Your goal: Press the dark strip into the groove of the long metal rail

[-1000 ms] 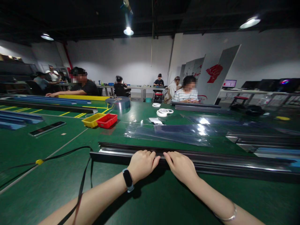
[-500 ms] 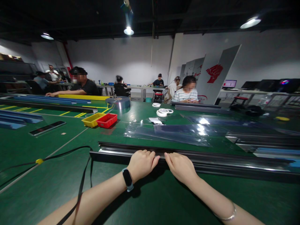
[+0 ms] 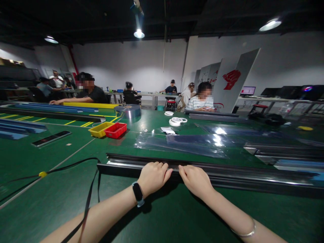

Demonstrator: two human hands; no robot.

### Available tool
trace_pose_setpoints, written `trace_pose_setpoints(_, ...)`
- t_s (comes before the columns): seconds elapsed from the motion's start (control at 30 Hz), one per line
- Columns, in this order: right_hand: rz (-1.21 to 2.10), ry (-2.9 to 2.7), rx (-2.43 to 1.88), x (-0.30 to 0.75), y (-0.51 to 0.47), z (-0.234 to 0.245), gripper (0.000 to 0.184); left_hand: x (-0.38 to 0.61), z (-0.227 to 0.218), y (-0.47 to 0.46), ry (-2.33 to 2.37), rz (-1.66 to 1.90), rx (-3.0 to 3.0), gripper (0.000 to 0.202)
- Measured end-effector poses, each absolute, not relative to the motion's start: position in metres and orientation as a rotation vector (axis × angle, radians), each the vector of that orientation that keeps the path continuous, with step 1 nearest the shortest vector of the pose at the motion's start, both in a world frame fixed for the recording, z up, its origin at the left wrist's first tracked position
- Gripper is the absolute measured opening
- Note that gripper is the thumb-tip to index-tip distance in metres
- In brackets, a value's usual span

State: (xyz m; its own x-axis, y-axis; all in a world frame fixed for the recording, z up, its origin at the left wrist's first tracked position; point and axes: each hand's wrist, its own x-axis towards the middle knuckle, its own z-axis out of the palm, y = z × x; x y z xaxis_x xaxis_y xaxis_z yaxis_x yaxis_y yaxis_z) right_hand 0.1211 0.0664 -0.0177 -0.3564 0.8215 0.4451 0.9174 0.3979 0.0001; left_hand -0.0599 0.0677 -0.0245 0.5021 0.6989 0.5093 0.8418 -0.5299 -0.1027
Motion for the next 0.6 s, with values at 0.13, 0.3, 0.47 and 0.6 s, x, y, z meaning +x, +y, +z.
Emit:
trace_pose_setpoints(0.13,-0.343,-2.286,-1.502,0.1205,0.0662,-0.0169,0.044,-0.0601,-0.0230,0.0666,-1.272,-0.596,-2.426,0.031)
trace_pose_setpoints(0.3,-0.326,-2.287,-1.500,0.1205,0.0649,-0.0156,0.043,-0.0613,-0.0234,0.0673,-1.241,-0.579,-2.429,0.032)
trace_pose_setpoints(0.47,-0.330,-2.282,-1.483,0.1203,0.0651,-0.0160,0.043,-0.0622,-0.0260,0.0686,-1.239,-0.591,-2.412,0.034)
trace_pose_setpoints(0.6,-0.385,-2.303,-1.455,0.1202,0.0661,-0.0178,0.043,-0.0620,-0.0270,0.0691,-1.235,-0.608,-2.395,0.035)
